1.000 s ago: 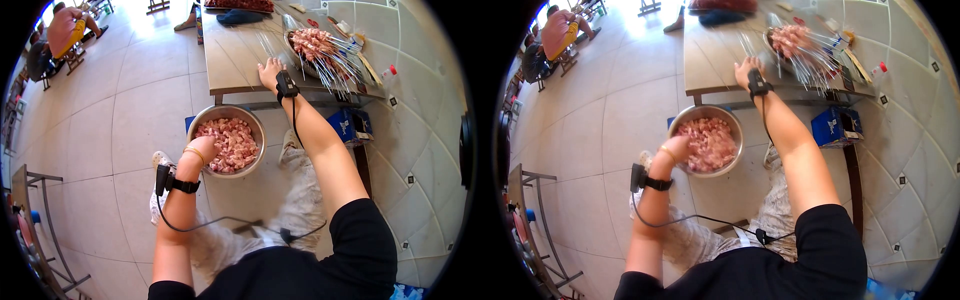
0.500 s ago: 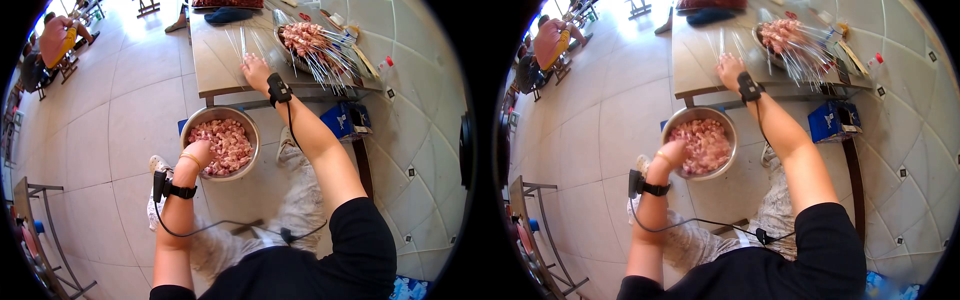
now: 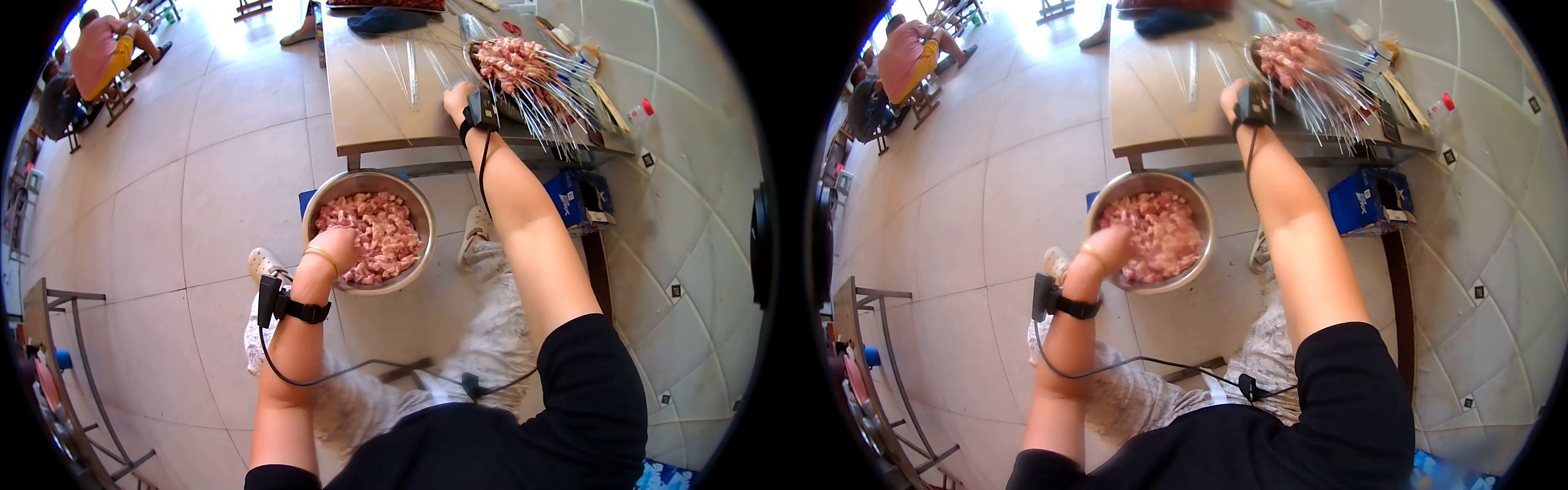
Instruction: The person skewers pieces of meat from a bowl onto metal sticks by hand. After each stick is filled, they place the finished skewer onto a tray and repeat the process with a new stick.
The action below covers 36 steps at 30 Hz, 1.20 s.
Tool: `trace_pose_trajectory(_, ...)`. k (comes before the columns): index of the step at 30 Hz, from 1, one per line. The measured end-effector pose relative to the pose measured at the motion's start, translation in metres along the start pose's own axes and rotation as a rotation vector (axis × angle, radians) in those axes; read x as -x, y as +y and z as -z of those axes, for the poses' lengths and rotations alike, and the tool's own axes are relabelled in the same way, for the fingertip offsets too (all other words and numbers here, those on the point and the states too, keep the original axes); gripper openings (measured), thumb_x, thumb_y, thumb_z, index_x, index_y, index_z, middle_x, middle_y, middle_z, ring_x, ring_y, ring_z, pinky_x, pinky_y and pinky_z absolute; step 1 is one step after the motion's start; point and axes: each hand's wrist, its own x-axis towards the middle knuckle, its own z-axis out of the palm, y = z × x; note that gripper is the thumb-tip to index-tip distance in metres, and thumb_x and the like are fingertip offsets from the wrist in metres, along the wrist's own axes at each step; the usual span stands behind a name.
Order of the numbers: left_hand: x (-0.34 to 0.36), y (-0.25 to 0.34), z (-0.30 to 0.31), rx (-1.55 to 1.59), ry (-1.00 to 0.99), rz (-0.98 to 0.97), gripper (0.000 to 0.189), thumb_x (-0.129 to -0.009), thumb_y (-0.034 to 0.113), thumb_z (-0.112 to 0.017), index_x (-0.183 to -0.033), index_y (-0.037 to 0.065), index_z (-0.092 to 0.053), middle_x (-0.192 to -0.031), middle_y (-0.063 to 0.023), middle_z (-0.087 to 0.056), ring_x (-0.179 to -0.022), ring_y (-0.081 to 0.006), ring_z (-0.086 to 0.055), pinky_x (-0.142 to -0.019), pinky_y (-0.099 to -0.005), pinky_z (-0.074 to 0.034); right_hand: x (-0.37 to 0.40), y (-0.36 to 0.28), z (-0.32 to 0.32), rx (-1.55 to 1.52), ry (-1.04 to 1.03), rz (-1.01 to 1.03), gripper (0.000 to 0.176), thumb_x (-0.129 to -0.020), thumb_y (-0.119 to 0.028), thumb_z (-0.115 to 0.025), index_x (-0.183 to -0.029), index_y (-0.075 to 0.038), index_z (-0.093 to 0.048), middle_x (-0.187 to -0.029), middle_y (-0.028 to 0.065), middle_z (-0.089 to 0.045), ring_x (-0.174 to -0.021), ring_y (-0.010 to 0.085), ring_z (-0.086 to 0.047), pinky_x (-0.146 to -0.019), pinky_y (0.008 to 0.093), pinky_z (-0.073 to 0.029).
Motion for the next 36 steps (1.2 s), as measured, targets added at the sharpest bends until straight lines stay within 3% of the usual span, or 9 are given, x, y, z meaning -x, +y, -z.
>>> trace_pose_trajectory(1,0.0,0.0,0.0,0.002,0.004,-0.004,0.027,-0.082,0.023,-0.059,-0.091,-0.001,-0.067,-0.097,-0.022,-0.066,-0.095,-0.0353,-0.062,-0.086,-0.0416,-0.048,0.002,-0.003,-0.008,0.045,0.131,0.046,0.036,-0.085,-0.026,-0.044,-0.094,0.001,-0.066,-0.088,0.0249,-0.065,-0.085,0.0367,-0.065,-0.077,0.0441,-0.051)
trace_pose_trajectory(5,-0.004,-0.004,-0.004,0.001,-0.003,0.004,0.026,-0.083,0.022,-0.058,-0.091,0.0,-0.068,-0.097,-0.022,-0.066,-0.095,-0.0354,-0.062,-0.086,-0.0417,-0.049,-0.012,-0.007,0.007,0.05,-0.072,0.011,0.033,-0.072,-0.029,-0.063,-0.079,0.002,-0.07,-0.086,0.028,-0.065,-0.089,0.0397,-0.065,-0.08,0.0437,-0.051)
trace_pose_trajectory(8,-0.005,-0.007,-0.006,-0.007,-0.009,0.003,0.026,-0.083,0.022,-0.058,-0.092,0.0,-0.067,-0.098,-0.0218,-0.066,-0.095,-0.0351,-0.063,-0.085,-0.0418,-0.049,-0.003,-0.01,0.01,0.059,-0.117,0.093,0.032,-0.081,-0.022,-0.047,-0.091,-0.001,-0.069,-0.092,0.0252,-0.066,-0.088,0.0397,-0.065,-0.077,0.046,-0.051)
trace_pose_trajectory(9,-0.006,-0.008,-0.007,-0.016,-0.014,0.002,0.026,-0.083,0.022,-0.058,-0.093,0.0,-0.067,-0.098,-0.0216,-0.066,-0.095,-0.0349,-0.063,-0.085,-0.0419,-0.049,-0.035,0.011,-0.026,0.102,-0.033,0.087,0.031,-0.071,-0.027,-0.062,-0.077,0.002,-0.07,-0.083,0.0285,-0.064,-0.084,0.0414,-0.064,-0.076,0.0452,-0.051)
trace_pose_trajectory(12,-0.007,-0.009,-0.008,-0.042,-0.017,0.005,0.027,-0.084,0.024,-0.058,-0.095,0.001,-0.067,-0.099,-0.0211,-0.066,-0.095,-0.0345,-0.063,-0.085,-0.0421,-0.049,-0.01,0.003,-0.01,-0.007,-0.045,0.093,0.029,-0.076,-0.021,-0.054,-0.086,0.001,-0.07,-0.088,0.0257,-0.066,-0.088,0.0414,-0.064,-0.079,0.046,-0.051)
trace_pose_trajectory(20,-0.011,-0.009,-0.011,-0.063,-0.008,-0.073,0.031,-0.085,0.028,-0.058,-0.094,0.0,-0.066,-0.098,-0.0212,-0.066,-0.094,-0.0353,-0.062,-0.084,-0.0433,-0.049,0.039,0.02,0.011,-0.205,0.013,0.083,0.037,-0.086,-0.029,-0.053,-0.078,0.004,-0.067,-0.083,0.0287,-0.063,-0.083,0.0445,-0.061,-0.074,0.049,-0.047)
trace_pose_trajectory(25,-0.03,-0.021,-0.034,-0.033,0.132,-0.287,0.028,-0.085,0.028,-0.056,-0.088,0.001,-0.063,-0.089,-0.0218,-0.065,-0.087,-0.0387,-0.062,-0.079,-0.0464,-0.048,0.074,0.064,-0.022,-0.655,-0.007,0.178,0.023,-0.094,-0.019,-0.051,-0.082,-0.002,-0.061,-0.062,0.0003,-0.055,-0.052,0.0077,-0.049,-0.048,0.0247,-0.039)
trace_pose_trajectory(29,-0.009,0.015,-0.005,0.147,0.239,-0.265,0.026,-0.087,0.028,-0.057,-0.091,0.003,-0.065,-0.09,-0.0191,-0.066,-0.086,-0.0367,-0.063,-0.078,-0.0445,-0.049,0.164,0.035,0.053,-1.123,-0.219,-0.155,0.02,-0.098,-0.02,-0.046,-0.088,-0.005,-0.056,-0.06,-0.0042,-0.048,-0.047,0.0034,-0.039,-0.042,0.0173,-0.029)
trace_pose_trajectory(36,-0.016,0.035,-0.01,0.93,0.388,-0.295,0.031,-0.091,0.024,-0.06,-0.108,-0.001,-0.063,-0.101,-0.0123,-0.069,-0.094,-0.0193,-0.065,-0.081,-0.0313,-0.051,0.27,0.025,0.088,-1.34,-0.391,-0.037,0.02,-0.099,-0.021,-0.048,-0.092,-0.004,-0.056,-0.063,-0.0054,-0.045,-0.053,0.0029,-0.038,-0.047,0.0178,-0.029)
